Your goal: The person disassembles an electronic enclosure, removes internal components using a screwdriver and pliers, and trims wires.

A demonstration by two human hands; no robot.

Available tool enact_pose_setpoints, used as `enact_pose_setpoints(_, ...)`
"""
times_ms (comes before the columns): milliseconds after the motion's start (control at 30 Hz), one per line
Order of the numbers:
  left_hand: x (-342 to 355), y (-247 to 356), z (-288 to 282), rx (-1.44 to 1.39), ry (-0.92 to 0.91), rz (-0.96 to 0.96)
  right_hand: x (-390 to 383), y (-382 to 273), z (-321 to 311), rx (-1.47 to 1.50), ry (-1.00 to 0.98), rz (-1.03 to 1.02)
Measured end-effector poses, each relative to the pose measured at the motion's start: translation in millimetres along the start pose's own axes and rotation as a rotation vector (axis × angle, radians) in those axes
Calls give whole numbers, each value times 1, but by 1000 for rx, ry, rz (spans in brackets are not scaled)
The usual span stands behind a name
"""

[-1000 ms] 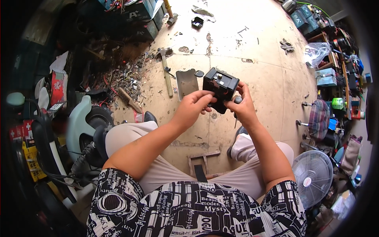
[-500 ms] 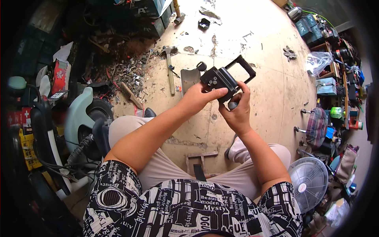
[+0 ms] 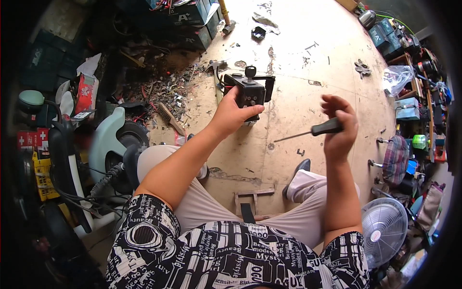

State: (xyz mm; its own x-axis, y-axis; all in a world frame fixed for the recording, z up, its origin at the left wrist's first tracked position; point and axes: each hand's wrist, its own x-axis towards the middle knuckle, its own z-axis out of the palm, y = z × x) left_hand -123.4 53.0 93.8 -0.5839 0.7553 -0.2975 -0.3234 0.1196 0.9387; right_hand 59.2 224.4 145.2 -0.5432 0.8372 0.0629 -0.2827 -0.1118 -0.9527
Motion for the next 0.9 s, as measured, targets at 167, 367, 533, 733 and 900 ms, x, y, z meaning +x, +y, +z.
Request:
enact_pose_setpoints(167,3,-13,0,113,-12,117,17,8,-35,357,187,357)
enact_pose_setpoints(367,11,-27,0,294,50,244,10,20,-25,238,108,523)
enact_pose_setpoints(533,16,-23,-13,145,152,240,-3,17,-7,143,-63,657)
enact_pose_setpoints(733,14,-1,-29,377,239,220,-11,10,11,-315,-579,694)
enact_pose_setpoints(900,16,2,-33,445,271,198,-23,18,17,-435,-509,380)
